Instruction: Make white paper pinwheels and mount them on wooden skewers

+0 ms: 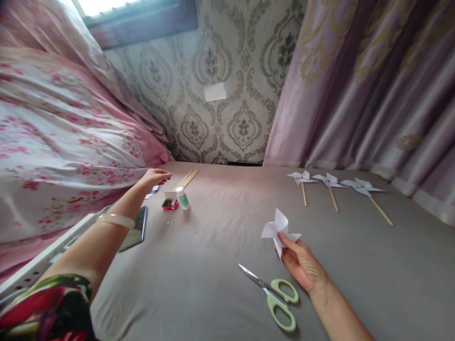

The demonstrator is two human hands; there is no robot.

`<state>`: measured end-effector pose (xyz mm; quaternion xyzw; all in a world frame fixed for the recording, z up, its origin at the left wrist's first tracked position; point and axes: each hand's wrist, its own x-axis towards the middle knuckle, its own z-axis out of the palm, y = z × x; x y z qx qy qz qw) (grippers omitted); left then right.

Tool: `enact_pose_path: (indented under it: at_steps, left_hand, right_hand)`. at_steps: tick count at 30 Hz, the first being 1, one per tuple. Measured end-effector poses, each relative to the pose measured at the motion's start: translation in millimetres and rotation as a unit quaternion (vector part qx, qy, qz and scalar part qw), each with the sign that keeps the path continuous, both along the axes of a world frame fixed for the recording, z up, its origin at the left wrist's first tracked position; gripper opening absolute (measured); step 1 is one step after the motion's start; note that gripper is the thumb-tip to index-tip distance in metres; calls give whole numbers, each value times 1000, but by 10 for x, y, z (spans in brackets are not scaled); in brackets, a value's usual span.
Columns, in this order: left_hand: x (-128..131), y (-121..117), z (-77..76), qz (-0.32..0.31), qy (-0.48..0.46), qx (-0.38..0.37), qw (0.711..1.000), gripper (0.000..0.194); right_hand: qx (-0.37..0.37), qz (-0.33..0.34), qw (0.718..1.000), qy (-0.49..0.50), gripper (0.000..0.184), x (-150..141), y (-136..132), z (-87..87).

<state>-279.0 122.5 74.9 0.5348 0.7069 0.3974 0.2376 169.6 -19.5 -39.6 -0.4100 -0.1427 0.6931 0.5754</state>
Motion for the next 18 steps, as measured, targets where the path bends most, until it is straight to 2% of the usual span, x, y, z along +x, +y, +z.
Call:
enact_pose_path:
  at_steps: [3,9,14,18]
  left_hand:
    - [-122,141,-118,-19,41,-60,997,22]
    - [-83,522,-224,-76,132,-147,977,9]
    - [-13,826,-318,-99,212,-166,958,8]
    - [-13,983,-377,-78,265,-159,948,10]
  right_hand:
    - [-13,-6,1000,-5,32,27,-2,-19]
    - [-37,-4,999,-7,32,52,2,-43]
    - [-68,-25,997,-2,36,45,-3,-33]
    - [-52,-20,998,-11,29,69,-8,-76]
